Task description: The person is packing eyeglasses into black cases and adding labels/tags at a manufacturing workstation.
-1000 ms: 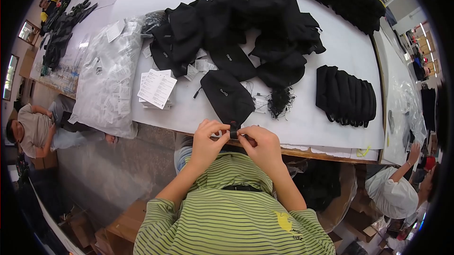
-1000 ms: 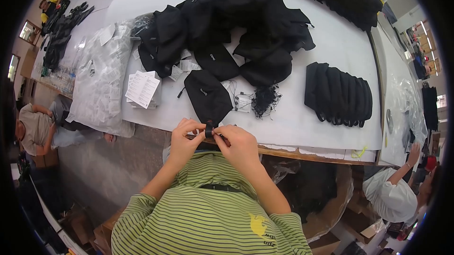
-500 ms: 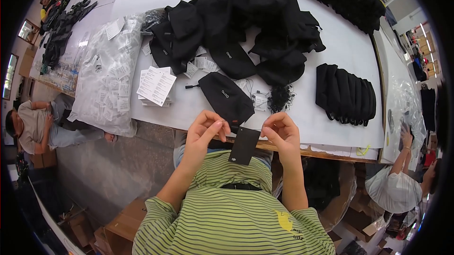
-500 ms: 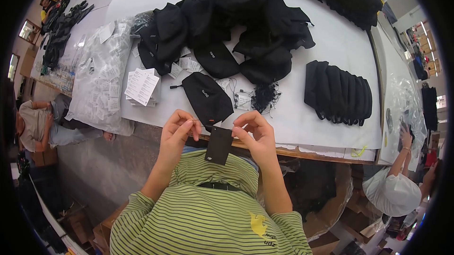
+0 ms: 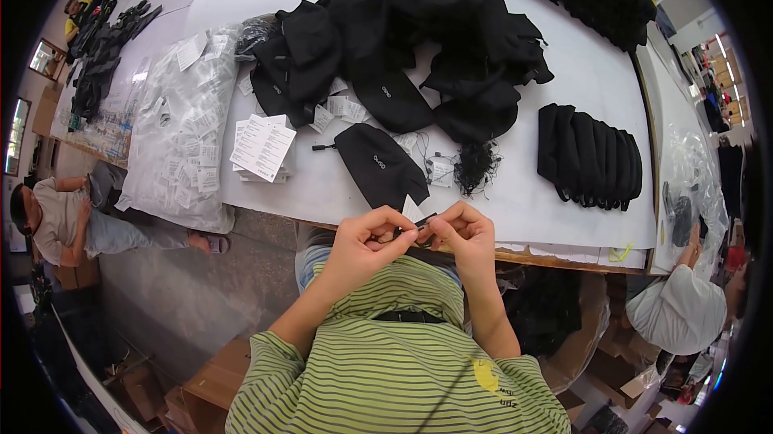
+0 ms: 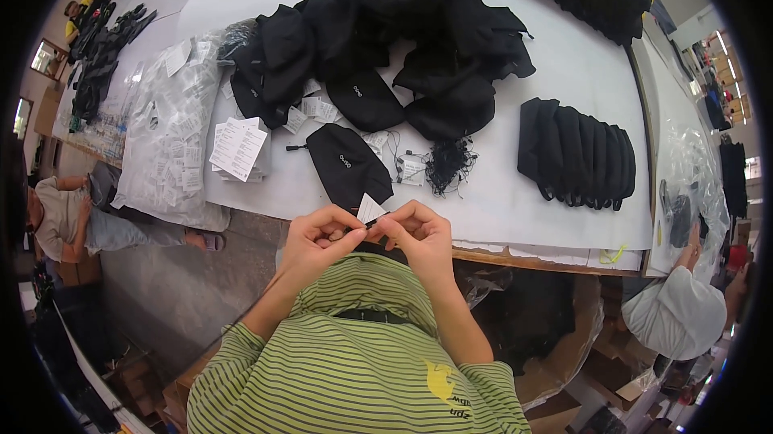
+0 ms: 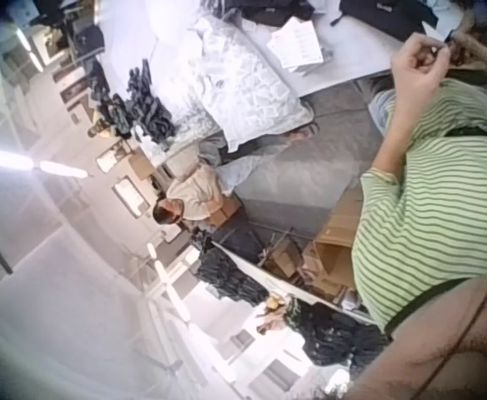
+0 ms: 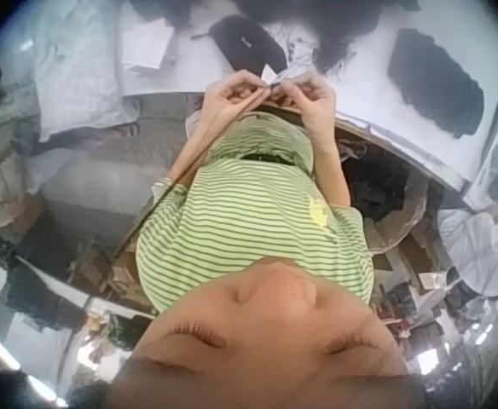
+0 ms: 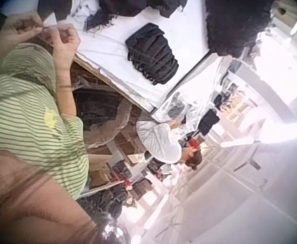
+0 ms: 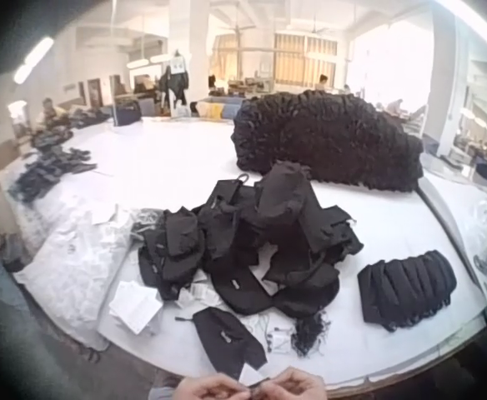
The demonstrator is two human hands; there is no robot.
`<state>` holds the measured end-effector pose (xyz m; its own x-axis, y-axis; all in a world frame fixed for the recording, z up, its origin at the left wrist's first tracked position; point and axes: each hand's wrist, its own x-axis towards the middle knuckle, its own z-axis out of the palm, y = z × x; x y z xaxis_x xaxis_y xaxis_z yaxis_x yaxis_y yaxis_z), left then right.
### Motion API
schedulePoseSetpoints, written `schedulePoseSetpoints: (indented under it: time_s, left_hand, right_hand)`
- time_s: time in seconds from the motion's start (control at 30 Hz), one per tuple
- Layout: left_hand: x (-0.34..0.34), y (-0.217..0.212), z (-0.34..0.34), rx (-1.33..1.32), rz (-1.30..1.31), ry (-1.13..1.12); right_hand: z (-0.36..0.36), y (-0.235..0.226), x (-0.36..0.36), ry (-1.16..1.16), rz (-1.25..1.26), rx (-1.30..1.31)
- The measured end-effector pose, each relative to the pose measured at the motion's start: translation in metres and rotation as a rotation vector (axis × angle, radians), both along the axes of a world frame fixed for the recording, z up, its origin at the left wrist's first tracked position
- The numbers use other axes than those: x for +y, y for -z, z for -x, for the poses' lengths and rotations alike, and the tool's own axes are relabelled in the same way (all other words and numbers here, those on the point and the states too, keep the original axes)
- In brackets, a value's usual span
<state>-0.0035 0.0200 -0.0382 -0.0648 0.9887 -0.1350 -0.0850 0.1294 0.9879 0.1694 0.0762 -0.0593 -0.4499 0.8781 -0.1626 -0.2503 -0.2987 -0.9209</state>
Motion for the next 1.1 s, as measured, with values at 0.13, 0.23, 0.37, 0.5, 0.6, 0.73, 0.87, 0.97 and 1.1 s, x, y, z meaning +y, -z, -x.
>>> schedulePoseSetpoints:
  time_s: [0.13, 0.23, 0.37, 0.5, 0.6, 0.73, 0.87, 0.97, 1.1]
  left_hand:
    - [-0.001, 0.002, 0.000, 0.007, -0.028, 0.006]
    - [0.000, 0.001, 0.000, 0.026, -0.033, 0.009]
    - [0.000, 0.000, 0.002, 0.027, -0.007, 0.033]
    - [-0.001, 0.002, 0.005, -0.055, 0.065, 0.066]
    - [-0.001, 0.001, 0.006, -0.055, 0.062, 0.084]
    - [-0.001, 0.002, 0.005, -0.032, 0.064, 0.079]
    - [-0.001, 0.002, 0.003, 0.031, 0.062, 0.044]
    - [0.001, 0.000, 0.002, 0.072, 0.061, 0.034]
    - [-0.001, 0.001, 0.003, 0.080, 0.059, 0.063]
  right_hand:
    - [0.002, -0.002, -0.001, 0.015, 0.022, -0.052]
    - [0.002, -0.002, -0.002, -0.007, -0.033, -0.117]
    - [0.001, -0.001, -0.002, -0.012, -0.038, -0.149]
    - [0.002, -0.005, -0.003, -0.029, -0.054, -0.190]
    - [0.004, -0.006, -0.004, -0.022, -0.065, -0.212]
    - [0.008, -0.008, -0.008, 0.017, -0.122, -0.236]
    - [0.012, -0.013, -0.014, 0.103, -0.390, -0.429]
    - [0.012, -0.011, -0.015, 0.150, -0.527, -0.511]
    - [0.012, -0.011, -0.019, 0.166, -0.558, -0.530]
